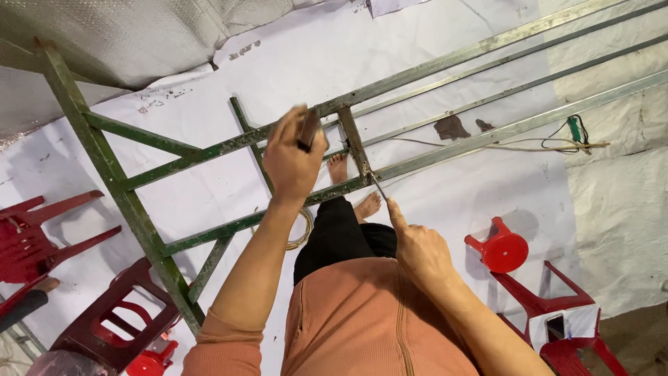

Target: The person is working on the joints of a metal frame, using sandpaper to smooth surfaces, a screwdriver for prying or adjusting, and a tape measure for checking dimensions.

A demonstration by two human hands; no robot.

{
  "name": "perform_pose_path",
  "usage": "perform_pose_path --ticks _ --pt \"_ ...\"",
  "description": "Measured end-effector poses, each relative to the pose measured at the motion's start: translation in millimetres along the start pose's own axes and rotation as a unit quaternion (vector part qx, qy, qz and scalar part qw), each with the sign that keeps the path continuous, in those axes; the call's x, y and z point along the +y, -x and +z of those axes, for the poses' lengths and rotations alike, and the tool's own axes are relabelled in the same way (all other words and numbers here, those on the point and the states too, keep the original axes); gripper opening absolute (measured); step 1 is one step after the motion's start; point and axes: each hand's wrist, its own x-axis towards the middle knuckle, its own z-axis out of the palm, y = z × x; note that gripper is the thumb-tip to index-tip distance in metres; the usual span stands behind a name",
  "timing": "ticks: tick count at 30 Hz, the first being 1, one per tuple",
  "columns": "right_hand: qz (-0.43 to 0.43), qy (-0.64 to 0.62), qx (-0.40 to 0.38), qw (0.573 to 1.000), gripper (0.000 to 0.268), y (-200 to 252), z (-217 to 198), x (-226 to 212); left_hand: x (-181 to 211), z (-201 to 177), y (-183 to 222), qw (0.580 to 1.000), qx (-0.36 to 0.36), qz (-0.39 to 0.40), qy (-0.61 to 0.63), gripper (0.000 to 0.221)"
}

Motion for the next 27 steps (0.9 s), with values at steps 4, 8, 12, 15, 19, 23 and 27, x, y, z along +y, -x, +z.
perform_pose_path --ticks 4,8,12,15,19,23,27 --pt "0.022 0.038 -0.037 0.998 0.08 4 -12 -12 27 9 -57 0.97 -0.21 -0.124 -0.002 0.035" --pt "0.037 0.036 -0.062 0.997 0.079 2 -12 -17 35 31 -74 0.948 -0.292 -0.106 -0.061 0.048" --pt "0.008 0.021 -0.019 1.0 0.076 1 -6 -13 21 64 -71 0.94 -0.309 -0.025 -0.142 0.045" --pt "-0.013 0.001 0.003 1.0 0.075 -1 1 -5 22 71 -71 0.937 -0.311 0.006 -0.16 0.037" --pt "-0.014 0.0 0.042 0.999 0.065 -15 -15 -15 43 52 -75 0.928 -0.336 0.023 -0.159 0.03" --pt "-0.015 -0.042 0.045 0.998 0.072 -35 -13 -16 48 50 -72 0.927 -0.33 0.021 -0.176 0.028" --pt "-0.002 0.011 0.009 1.0 0.068 -16 -22 -18 51 52 -71 0.932 -0.318 0.017 -0.175 0.031"
